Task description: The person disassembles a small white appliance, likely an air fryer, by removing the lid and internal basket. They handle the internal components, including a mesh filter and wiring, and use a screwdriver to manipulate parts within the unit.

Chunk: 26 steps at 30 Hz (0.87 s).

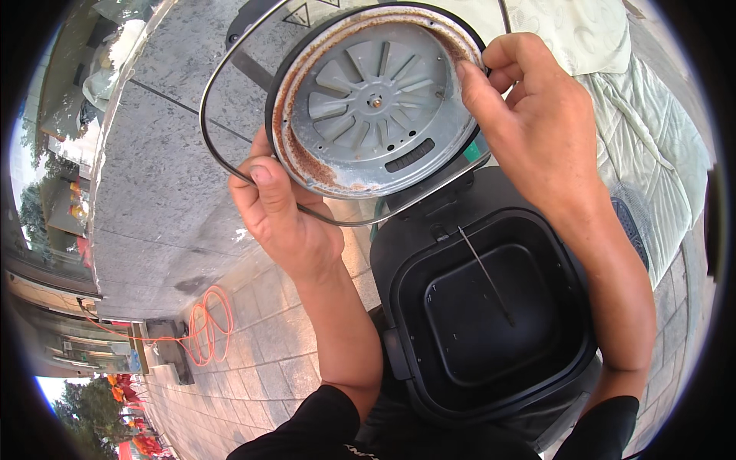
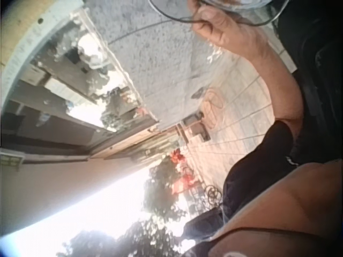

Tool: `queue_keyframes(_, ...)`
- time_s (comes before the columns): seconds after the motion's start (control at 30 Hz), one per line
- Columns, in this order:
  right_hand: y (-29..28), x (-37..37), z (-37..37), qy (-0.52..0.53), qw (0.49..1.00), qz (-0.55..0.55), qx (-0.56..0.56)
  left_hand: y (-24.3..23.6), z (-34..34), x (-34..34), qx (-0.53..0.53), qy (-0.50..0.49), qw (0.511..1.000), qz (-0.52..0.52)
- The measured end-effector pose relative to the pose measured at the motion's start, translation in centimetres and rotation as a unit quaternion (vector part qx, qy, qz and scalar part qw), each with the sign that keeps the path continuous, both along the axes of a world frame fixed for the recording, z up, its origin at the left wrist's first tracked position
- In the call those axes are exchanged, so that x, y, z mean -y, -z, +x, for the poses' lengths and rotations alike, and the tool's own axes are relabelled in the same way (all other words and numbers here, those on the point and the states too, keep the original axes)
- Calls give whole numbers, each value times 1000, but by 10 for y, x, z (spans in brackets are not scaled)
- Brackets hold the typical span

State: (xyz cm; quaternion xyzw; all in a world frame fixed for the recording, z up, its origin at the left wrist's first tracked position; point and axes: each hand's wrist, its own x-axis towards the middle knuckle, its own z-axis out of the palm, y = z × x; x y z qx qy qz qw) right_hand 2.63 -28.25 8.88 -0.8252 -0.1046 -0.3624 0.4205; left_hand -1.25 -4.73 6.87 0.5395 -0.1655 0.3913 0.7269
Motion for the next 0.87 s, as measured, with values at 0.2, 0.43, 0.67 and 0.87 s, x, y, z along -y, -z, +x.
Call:
queue_keyframes(0.2, 4, -1, -1, -22, 1000, 21, 1, 2, 0, 1, 7, -3, 1000, 5)
queue_keyframes(0.43, 5, 0, -9, -62, 996, 49, -30, 4, -1, 3, 4, -12, 999, -45)
queue_keyframes(0.67, 14, 3, -6, -57, 995, 13, 86, 16, 0, -6, 44, 3, 999, -20)
queue_keyframes(0.87, 16, 6, -9, -73, 990, -7, 117, 23, 1, -13, 75, 31, 997, -10)
